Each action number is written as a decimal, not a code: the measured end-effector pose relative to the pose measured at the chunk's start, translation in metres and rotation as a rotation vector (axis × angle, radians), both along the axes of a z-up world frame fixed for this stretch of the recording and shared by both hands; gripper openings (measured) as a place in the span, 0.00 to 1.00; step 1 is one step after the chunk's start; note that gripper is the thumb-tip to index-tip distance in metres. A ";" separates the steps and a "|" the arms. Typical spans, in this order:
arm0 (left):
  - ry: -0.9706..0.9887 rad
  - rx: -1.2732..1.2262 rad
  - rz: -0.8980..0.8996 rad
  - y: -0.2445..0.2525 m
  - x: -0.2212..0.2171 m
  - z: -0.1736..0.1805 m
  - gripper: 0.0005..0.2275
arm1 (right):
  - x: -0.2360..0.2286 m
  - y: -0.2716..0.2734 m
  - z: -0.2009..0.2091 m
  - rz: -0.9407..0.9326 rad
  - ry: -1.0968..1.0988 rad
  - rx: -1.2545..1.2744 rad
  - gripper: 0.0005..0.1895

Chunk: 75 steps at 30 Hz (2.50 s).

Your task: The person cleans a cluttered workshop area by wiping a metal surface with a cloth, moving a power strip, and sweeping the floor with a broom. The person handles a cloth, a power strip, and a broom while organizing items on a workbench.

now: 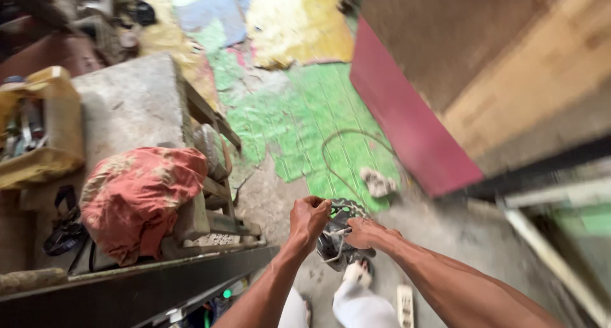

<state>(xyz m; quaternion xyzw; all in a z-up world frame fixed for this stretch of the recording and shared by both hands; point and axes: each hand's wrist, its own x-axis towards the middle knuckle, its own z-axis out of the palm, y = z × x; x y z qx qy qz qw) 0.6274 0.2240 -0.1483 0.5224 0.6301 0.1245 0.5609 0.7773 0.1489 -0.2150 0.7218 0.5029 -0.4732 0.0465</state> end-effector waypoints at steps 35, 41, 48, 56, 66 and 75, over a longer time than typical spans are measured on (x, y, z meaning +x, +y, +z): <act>0.012 0.189 0.063 0.590 0.201 0.063 0.16 | 0.263 0.633 0.074 -0.373 0.123 0.057 0.11; -0.008 0.119 0.058 0.707 0.252 0.069 0.16 | 0.307 0.738 0.041 -0.388 0.163 0.016 0.11; -0.078 0.184 -0.023 0.840 0.304 0.062 0.16 | 0.371 0.850 0.018 -0.509 0.226 -0.012 0.11; -0.034 0.156 -0.158 0.999 0.370 0.046 0.16 | 0.444 0.956 0.001 -0.694 0.145 -0.025 0.13; 0.008 0.169 -0.232 1.118 0.448 0.024 0.16 | 0.564 1.047 -0.049 -0.856 0.167 0.041 0.10; 0.023 0.164 -0.243 1.197 0.520 -0.034 0.15 | 0.661 1.097 -0.157 -0.853 -0.005 0.034 0.40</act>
